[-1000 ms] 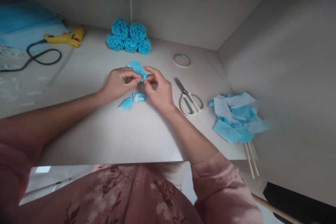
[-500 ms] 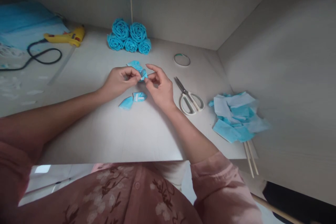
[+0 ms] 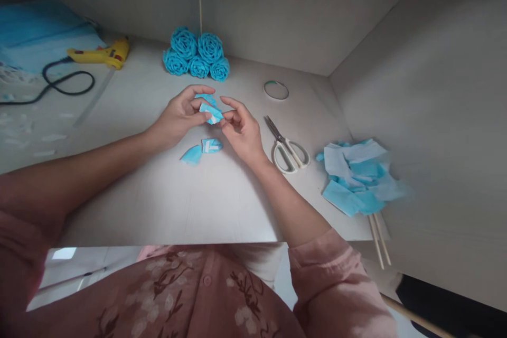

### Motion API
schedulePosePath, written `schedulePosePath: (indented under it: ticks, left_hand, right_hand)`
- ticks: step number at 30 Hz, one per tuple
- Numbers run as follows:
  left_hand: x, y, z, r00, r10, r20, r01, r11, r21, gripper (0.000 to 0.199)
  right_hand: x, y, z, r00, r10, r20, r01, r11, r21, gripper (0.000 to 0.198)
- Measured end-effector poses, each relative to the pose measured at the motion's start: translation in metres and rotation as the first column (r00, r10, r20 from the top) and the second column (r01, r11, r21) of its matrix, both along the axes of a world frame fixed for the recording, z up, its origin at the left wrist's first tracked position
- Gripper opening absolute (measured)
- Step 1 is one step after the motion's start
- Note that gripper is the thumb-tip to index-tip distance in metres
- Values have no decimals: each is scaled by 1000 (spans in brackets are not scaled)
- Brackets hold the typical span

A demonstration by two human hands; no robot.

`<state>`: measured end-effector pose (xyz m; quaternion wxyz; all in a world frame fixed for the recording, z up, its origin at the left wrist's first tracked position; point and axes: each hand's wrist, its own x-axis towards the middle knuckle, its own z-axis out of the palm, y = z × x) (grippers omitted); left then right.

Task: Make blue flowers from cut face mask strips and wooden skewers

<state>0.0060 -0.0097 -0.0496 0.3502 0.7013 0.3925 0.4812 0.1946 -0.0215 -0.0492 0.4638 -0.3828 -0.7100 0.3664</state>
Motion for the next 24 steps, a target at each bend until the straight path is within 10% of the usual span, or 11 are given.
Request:
schedulePosePath:
  ticks: [24]
  left_hand:
    - [0,0,4,944,-66,322,151,957,-246,47]
  right_hand:
    - [2,0,4,986,35,-160,-78,959,-272,26]
